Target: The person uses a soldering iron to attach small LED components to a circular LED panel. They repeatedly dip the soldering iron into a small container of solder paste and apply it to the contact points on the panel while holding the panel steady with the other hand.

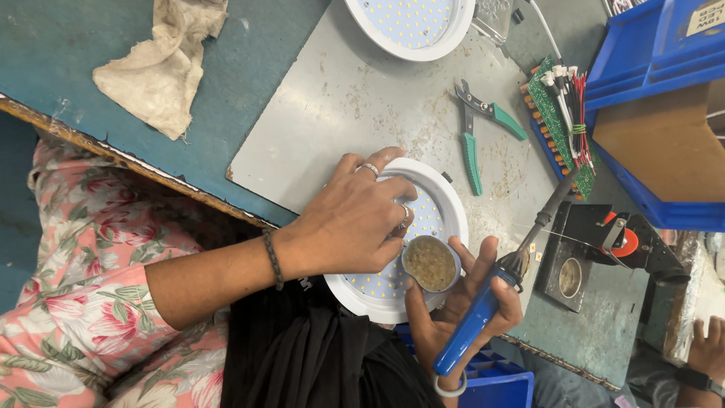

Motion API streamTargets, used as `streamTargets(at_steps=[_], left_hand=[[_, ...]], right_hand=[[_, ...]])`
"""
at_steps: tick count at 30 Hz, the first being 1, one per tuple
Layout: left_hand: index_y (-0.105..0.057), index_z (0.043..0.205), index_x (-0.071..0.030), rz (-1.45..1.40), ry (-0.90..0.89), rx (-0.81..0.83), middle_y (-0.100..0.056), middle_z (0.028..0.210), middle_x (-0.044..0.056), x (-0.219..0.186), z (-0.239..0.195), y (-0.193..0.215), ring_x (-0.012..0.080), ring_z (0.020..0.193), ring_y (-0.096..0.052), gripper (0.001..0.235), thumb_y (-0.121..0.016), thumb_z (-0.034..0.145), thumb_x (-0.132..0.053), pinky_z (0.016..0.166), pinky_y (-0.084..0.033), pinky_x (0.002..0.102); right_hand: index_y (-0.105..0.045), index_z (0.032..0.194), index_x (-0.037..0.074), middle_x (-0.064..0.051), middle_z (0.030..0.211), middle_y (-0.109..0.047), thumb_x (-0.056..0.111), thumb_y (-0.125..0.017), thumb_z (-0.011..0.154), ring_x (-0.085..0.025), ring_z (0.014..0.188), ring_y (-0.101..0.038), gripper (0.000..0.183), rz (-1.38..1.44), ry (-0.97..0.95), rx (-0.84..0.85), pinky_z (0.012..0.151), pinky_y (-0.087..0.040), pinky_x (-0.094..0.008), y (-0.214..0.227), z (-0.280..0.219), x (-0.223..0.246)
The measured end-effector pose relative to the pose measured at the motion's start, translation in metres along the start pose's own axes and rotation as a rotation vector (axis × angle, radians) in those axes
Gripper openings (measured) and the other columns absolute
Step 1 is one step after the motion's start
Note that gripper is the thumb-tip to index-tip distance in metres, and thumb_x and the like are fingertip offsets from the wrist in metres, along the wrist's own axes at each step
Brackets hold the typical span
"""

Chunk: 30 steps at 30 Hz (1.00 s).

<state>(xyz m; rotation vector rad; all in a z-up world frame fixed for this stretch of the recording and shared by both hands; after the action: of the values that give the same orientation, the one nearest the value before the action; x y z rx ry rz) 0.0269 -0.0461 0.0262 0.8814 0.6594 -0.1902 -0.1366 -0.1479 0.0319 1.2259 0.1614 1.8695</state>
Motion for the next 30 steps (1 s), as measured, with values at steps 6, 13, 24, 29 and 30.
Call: streamTargets(at_steps=[6, 13, 24, 29, 30], left_hand=[[-0.082, 0.088, -0.008, 0.008, -0.008, 0.007, -0.071, 0.117, 0.006, 0.001, 0.001, -0.001, 0.0409, 0.138, -0.044, 0.024, -0.070, 0.075, -0.024, 0.098, -0.037, 0.051], [-0.081, 0.086, -0.007, 0.000, -0.007, 0.026, -0.071, 0.118, 0.006, 0.002, 0.002, -0.002, 0.0415, 0.137, -0.044, 0.023, -0.068, 0.075, -0.022, 0.096, -0.039, 0.050], [-0.079, 0.082, -0.004, -0.027, -0.059, 0.033, -0.070, 0.123, 0.007, 0.004, 0.001, -0.001, 0.0433, 0.139, -0.042, 0.019, -0.069, 0.078, -0.020, 0.094, -0.040, 0.052], [-0.079, 0.082, -0.005, -0.063, -0.054, 0.037, -0.070, 0.123, 0.005, 0.007, 0.000, -0.001, 0.0416, 0.140, -0.042, 0.018, -0.071, 0.079, -0.021, 0.095, -0.039, 0.052], [-0.079, 0.083, -0.005, -0.058, -0.054, 0.036, -0.070, 0.123, 0.005, 0.006, 0.000, -0.001, 0.0417, 0.140, -0.042, 0.019, -0.071, 0.079, -0.021, 0.095, -0.039, 0.052]], right_hand=[[-0.021, 0.148, 0.028, -0.024, 0.171, -0.029, -0.018, -0.075, 0.073, -0.040, 0.150, -0.047, 0.103, 0.068, -0.018, -0.083, 0.126, -0.046, -0.053, 0.012, -0.006, 0.000], [-0.016, 0.151, 0.022, -0.021, 0.175, -0.022, -0.025, -0.067, 0.088, -0.040, 0.149, -0.052, 0.093, -0.108, -0.185, -0.342, 0.108, -0.054, -0.044, 0.065, -0.031, -0.016], [-0.013, 0.149, 0.014, -0.021, 0.178, -0.015, -0.019, -0.069, 0.099, -0.040, 0.148, -0.047, 0.082, -0.191, -0.190, -0.482, 0.118, -0.051, -0.047, 0.109, -0.063, -0.087], [-0.015, 0.150, 0.013, -0.022, 0.176, -0.026, -0.018, -0.068, 0.098, -0.039, 0.157, -0.039, 0.080, -0.495, -0.204, -0.483, 0.131, -0.035, -0.048, 0.106, -0.052, -0.068], [-0.015, 0.150, 0.013, -0.022, 0.175, -0.028, -0.018, -0.065, 0.099, -0.039, 0.157, -0.039, 0.077, -0.499, -0.189, -0.483, 0.133, -0.034, -0.049, 0.104, -0.048, -0.062]])
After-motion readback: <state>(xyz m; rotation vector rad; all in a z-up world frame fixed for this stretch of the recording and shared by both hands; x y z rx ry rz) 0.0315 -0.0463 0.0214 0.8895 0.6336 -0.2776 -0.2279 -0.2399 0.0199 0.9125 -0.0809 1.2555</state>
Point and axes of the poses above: each hand's wrist, its own z-axis towards the middle knuckle, its own y-axis out of the back of the hand, x = y × z, the point moved 6 cm from there along z, towards the middle knuckle
